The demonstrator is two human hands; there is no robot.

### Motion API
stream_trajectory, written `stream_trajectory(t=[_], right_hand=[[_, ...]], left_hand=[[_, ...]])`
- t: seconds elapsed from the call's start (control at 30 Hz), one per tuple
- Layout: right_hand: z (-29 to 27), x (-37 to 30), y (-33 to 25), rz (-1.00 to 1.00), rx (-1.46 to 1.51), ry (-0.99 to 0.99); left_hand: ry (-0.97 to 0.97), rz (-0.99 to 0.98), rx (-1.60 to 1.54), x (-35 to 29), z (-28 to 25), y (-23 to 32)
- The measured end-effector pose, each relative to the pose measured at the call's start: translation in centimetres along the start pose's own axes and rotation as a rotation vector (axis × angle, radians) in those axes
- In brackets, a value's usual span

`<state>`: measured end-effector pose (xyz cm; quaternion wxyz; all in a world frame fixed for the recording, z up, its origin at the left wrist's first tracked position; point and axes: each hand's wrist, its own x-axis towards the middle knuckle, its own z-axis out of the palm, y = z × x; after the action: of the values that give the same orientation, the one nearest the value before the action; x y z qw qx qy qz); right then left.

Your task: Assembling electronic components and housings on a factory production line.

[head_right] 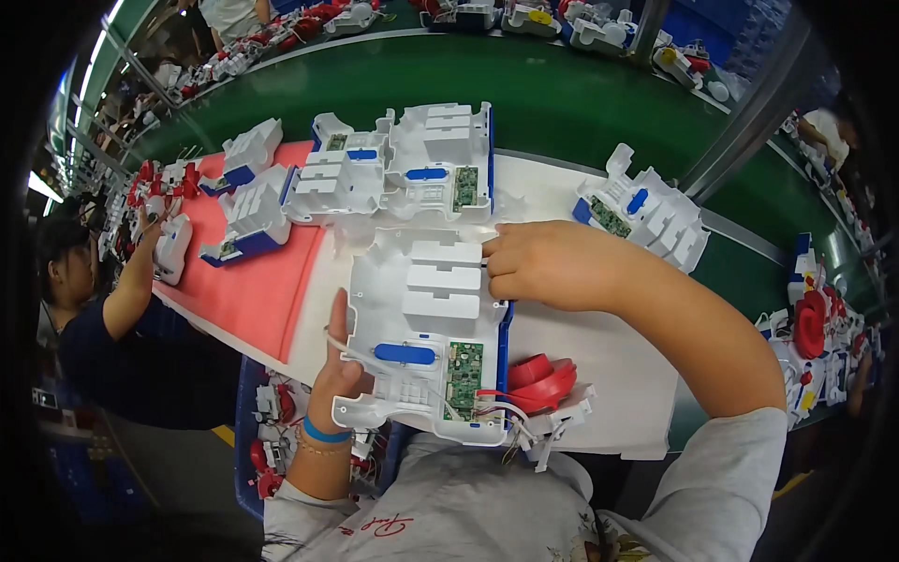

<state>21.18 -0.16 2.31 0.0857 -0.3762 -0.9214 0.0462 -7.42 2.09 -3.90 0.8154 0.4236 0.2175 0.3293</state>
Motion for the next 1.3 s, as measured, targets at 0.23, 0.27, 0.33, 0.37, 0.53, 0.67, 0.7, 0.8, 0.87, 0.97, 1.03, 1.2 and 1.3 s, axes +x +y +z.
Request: stream_trajectory(t=[0.23, 0.27, 0.33, 0.37, 0.53, 0.67, 0.7, 0.8, 0.87, 0.97, 1.03, 1.2, 1.3], right_hand=[[-0.9, 0.2, -0.7, 0.046, -0.042, -0.004], [-1.0, 0.1, -0.9, 0.077, -0.085, -0.018], [-1.1, 0.0, -1.1, 0.102, -0.130, -0.033], [-1.0, -0.2, -1.2, 0.144, -0.130, -0.015], [-0.2, -0.7, -2.9, 0.308, -0.125, 0.040], [1.4, -2.3, -3.3, 0.392, -0.167, 0.099], [1.8, -2.4, -3.4, 0.395, -0.230, 0.117], [3.2, -2.5, -4.7, 0.422, -0.325, 0.171], [4.0, -2.8, -6.2, 0.493, -0.316, 0.201], [4.9, -3.9, -7.9, 0.571, -0.240, 0.221], [5.8, -4.6, -8.9, 0.693, -0.176, 0.251], [6.2, -5.7, -10.7, 0.807, -0.063, 0.364], [5.0, -5.6, -11.9, 0.801, -0.098, 0.514]], left_hand=[[0.036, 0.253, 0.348, 0.3, -1.5, 1.3], [0.043, 0.323, 0.401, 0.4, -1.8, 1.2], [0.118, 0.392, 0.454, 0.3, -0.8, 1.4], [0.138, 0.389, 0.489, 0.3, -0.5, 1.4], [-0.220, 0.904, -0.431, 3.0, -1.8, -2.9], [0.187, 0.452, 0.451, 1.0, -0.5, -0.3], [0.127, 0.505, 0.507, 1.0, -1.3, -1.0], [0.124, 0.522, 0.564, 0.5, -2.2, -2.0], [0.079, 0.396, 0.499, 0.3, -3.2, -2.4], [0.105, 0.274, 0.475, 0.7, -2.7, -2.5], [0.101, 0.228, 0.467, 1.3, -2.2, -2.7], [0.148, 0.126, 0.417, 2.1, -2.0, -3.1], [0.185, 0.120, 0.367, 2.2, -1.9, -3.0]])
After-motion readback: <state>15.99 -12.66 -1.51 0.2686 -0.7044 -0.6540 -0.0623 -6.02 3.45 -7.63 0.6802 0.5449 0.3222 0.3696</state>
